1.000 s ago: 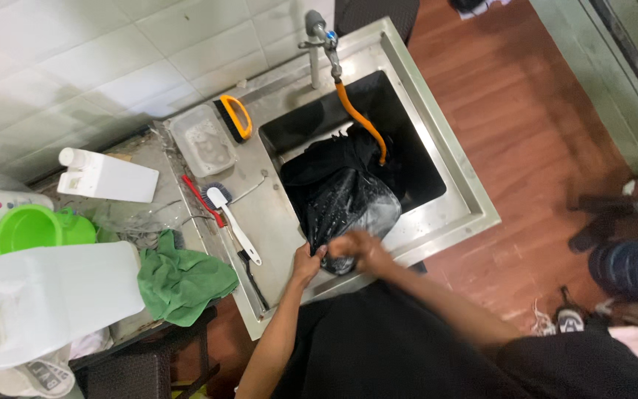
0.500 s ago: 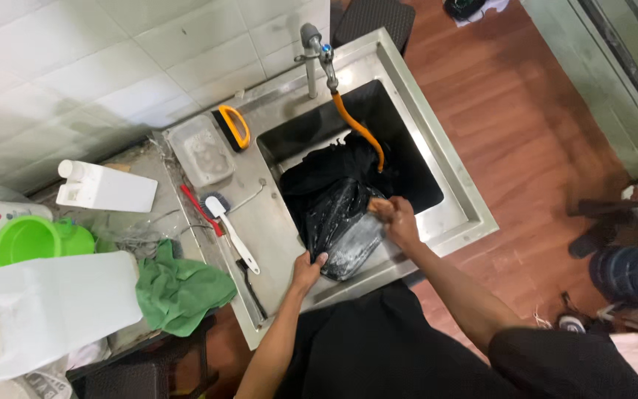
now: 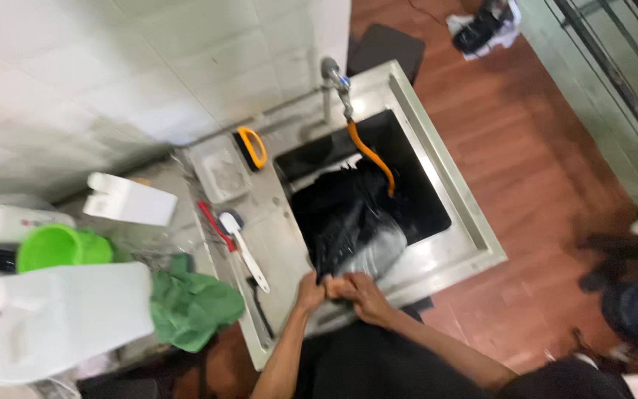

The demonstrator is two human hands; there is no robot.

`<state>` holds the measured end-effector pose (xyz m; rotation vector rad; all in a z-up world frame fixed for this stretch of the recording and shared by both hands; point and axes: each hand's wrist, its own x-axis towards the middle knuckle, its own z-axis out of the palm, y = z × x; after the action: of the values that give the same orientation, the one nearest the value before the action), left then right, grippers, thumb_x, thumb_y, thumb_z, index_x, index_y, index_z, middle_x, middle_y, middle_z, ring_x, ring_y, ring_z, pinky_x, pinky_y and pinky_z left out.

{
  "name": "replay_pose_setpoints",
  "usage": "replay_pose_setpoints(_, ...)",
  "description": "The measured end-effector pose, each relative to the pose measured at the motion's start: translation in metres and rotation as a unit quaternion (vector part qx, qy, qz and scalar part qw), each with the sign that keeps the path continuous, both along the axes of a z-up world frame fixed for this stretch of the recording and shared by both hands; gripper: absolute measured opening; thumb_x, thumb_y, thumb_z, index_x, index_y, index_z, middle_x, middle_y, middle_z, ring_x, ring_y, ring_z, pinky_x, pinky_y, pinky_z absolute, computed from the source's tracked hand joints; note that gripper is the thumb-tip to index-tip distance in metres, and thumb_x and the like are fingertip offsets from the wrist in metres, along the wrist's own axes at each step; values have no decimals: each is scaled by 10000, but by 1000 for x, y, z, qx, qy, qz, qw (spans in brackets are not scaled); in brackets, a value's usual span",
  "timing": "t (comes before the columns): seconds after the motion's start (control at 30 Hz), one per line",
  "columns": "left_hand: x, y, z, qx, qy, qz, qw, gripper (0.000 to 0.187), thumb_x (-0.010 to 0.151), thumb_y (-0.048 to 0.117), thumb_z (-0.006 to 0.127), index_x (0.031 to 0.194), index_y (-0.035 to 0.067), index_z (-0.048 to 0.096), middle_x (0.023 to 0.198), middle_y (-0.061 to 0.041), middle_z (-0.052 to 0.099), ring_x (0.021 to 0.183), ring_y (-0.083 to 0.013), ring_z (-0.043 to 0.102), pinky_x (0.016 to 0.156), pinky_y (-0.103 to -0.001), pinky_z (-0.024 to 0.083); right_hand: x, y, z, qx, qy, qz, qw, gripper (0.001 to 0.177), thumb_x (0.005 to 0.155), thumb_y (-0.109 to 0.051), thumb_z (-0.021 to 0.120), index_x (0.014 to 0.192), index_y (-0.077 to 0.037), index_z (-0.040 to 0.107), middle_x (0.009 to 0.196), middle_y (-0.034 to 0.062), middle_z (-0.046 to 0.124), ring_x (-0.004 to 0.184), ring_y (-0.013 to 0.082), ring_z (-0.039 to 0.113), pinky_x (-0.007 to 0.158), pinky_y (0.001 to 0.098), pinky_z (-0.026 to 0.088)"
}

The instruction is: The person cleans a black backpack by hand in a sink using a brush and a cleaning solution, wiping and scrubbing the exterior surfaces.

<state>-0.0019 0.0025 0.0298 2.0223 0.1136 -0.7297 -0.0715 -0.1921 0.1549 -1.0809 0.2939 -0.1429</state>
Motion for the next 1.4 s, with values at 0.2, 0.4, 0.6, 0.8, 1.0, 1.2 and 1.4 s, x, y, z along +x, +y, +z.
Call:
replay_pose_setpoints(0.2,-2,-13,-1,-62,-15,-46,997,401,909,445,683,1077,89,758,982,15,754,948,-95,630,819,-321,517,41,-116,-97,-631,-76,4,772,648,839,-369,443,1312,66,530,1208,282,622,1117,450,587,962,588,417)
replay_pose_setpoints(0.4,4,-13,-2,-285,200,73,935,323,949,255,753,1186,50,676,987,-62,654,917,-190,653,742,-370,620,15,-87,-52,-500,-239,331,764,628,1067,-538,263,1461,-217,633,1426,261,507,1265,431,483,1008,599,360)
replay_pose_setpoints(0.6,8,-16,-6,-278,217,96,931,285,965,115,768,1205,-20,695,1107,-206,736,973,-315,747,799,-482,649,36,-82,-56,-426,-262,83,862,674,1018,-555,328,1160,-93,798,1072,107,728,1002,288,667,963,431,453)
replay_pose_setpoints(0.8,14,-10,33,-270,224,80,933,274,969,65,744,1199,-68,679,1113,-218,713,973,-313,712,823,-486,636,31,-136,-98,-612,-262,53,744,601,1031,-380,341,1147,90,697,1008,307,654,907,485,597,879,585,463)
replay_pose_setpoints(1.0,10,-7,-4,-251,177,70,949,221,942,79,784,1114,-48,723,973,-179,710,837,-261,705,730,-443,656,-6,-83,-103,-502,-289,148,801,854,990,-768,265,1320,-153,757,1336,262,576,1147,463,562,974,507,432)
replay_pose_setpoints(1.2,13,-13,-16,-166,79,-10,983,236,935,146,756,1101,-20,730,871,-195,704,742,-252,710,615,-372,622,12,-39,-52,-377,-220,30,899,813,957,-726,493,1315,-20,682,1232,215,631,1173,392,572,1093,485,371)
replay_pose_setpoints(1.4,6,-4,-2,-270,177,71,944,277,964,39,723,1205,-94,694,1105,-281,707,941,-366,724,799,-520,648,46,-168,-154,-598,-219,118,762,574,883,-555,402,1192,-226,757,1180,-8,670,1126,226,659,1005,331,468)
